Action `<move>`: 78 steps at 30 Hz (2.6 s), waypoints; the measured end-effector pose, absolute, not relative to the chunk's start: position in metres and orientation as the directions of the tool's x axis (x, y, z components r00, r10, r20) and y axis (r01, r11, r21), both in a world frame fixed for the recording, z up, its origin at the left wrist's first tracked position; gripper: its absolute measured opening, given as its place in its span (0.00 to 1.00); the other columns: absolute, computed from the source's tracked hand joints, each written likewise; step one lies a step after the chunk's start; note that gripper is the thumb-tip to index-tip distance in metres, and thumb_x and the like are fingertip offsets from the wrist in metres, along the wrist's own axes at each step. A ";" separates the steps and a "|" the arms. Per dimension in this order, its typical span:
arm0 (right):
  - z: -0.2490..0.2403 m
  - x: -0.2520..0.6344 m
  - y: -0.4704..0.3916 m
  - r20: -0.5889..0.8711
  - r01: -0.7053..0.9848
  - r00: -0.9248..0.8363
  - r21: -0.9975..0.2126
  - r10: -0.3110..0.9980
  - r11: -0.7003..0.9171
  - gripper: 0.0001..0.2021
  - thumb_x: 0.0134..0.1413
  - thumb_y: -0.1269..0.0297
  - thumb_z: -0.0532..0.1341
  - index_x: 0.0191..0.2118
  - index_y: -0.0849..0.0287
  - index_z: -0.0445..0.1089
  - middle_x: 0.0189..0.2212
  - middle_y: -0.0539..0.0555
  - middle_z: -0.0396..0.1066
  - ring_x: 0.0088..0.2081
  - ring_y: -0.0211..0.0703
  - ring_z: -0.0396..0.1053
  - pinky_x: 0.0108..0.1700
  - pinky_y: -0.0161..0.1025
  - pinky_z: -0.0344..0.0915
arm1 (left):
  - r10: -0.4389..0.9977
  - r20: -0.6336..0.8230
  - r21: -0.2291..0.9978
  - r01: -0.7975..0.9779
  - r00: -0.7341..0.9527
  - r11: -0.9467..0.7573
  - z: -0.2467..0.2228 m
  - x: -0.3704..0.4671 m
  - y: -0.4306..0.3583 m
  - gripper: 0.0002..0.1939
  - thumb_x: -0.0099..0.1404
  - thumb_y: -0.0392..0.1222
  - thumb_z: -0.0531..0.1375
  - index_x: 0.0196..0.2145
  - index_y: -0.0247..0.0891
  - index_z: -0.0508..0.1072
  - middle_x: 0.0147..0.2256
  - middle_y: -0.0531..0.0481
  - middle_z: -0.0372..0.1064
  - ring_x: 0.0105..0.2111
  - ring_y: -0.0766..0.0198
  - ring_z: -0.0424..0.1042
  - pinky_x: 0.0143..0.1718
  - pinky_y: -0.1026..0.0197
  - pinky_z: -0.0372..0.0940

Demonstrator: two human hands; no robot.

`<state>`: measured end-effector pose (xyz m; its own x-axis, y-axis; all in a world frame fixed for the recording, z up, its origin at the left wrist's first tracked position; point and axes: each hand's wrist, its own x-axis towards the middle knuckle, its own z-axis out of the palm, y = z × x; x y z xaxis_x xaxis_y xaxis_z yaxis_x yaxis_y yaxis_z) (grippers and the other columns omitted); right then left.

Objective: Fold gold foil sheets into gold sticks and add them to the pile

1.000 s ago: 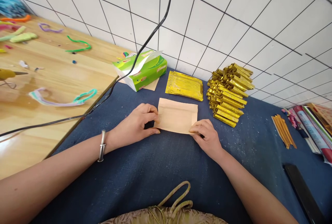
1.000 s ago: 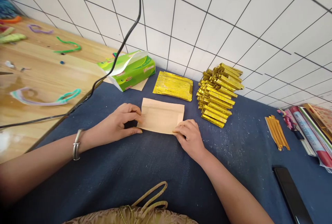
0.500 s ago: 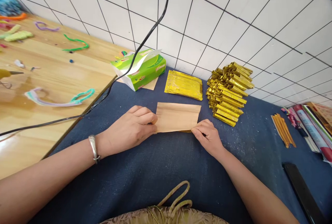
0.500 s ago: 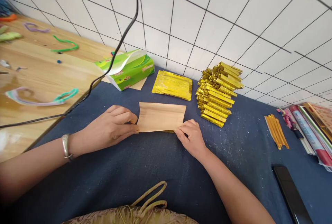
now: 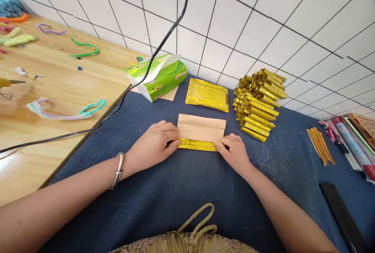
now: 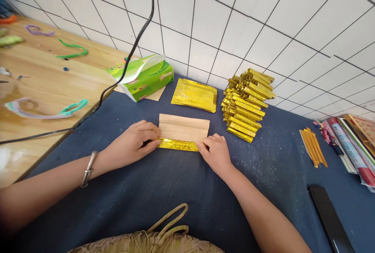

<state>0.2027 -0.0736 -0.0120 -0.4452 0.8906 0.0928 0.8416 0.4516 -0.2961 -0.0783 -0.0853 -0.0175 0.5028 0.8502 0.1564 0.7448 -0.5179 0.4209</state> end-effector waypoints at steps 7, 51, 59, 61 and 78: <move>-0.011 0.200 -0.070 0.055 0.888 -0.425 -0.167 0.904 0.427 0.19 0.60 0.55 0.53 0.21 0.58 0.65 0.21 0.49 0.69 0.29 0.38 0.61 0.34 0.36 0.46 | 0.839 0.187 0.324 0.774 0.510 -0.543 -0.021 -0.076 -0.081 0.13 0.66 0.43 0.51 0.32 0.34 0.72 0.33 0.45 0.66 0.36 0.60 0.64 0.42 0.56 0.60; -0.012 0.197 -0.066 0.084 0.915 -0.403 0.008 0.911 0.404 0.24 0.61 0.48 0.49 0.23 0.57 0.69 0.21 0.52 0.71 0.27 0.40 0.63 0.32 0.38 0.48 | 0.633 0.069 0.109 0.625 0.771 -0.773 -0.015 -0.059 -0.109 0.26 0.66 0.32 0.46 0.61 0.41 0.54 0.61 0.49 0.53 0.60 0.58 0.54 0.58 0.54 0.51; -0.016 0.203 -0.065 0.135 0.928 -0.353 -0.075 0.926 0.365 0.21 0.61 0.49 0.50 0.25 0.57 0.68 0.22 0.51 0.69 0.27 0.40 0.63 0.32 0.37 0.51 | 0.631 0.057 0.107 0.624 0.774 -0.774 -0.016 -0.057 -0.109 0.24 0.68 0.34 0.44 0.61 0.37 0.56 0.62 0.48 0.52 0.61 0.59 0.53 0.61 0.56 0.47; -0.013 0.205 -0.068 0.222 0.935 -0.296 -0.134 0.929 0.330 0.19 0.61 0.51 0.50 0.30 0.58 0.69 0.25 0.52 0.71 0.29 0.41 0.64 0.34 0.38 0.54 | 0.648 0.061 0.122 0.639 0.759 -0.760 -0.014 -0.055 -0.110 0.23 0.69 0.38 0.44 0.61 0.36 0.57 0.61 0.47 0.53 0.61 0.58 0.53 0.61 0.55 0.47; 0.007 0.196 -0.109 0.026 0.724 -0.689 0.080 0.724 0.686 0.22 0.62 0.56 0.51 0.57 0.63 0.63 0.57 0.61 0.62 0.57 0.49 0.61 0.56 0.46 0.60 | 0.675 0.180 0.158 0.656 0.716 -0.738 -0.011 -0.064 -0.107 0.19 0.70 0.42 0.46 0.54 0.38 0.66 0.55 0.46 0.65 0.54 0.59 0.64 0.55 0.55 0.56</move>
<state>0.1957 -0.1091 0.0073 -0.6891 0.7242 0.0260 0.7235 0.6857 0.0797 -0.0643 -0.1068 -0.0109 0.7158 0.6747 0.1800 0.6559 -0.7381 0.1583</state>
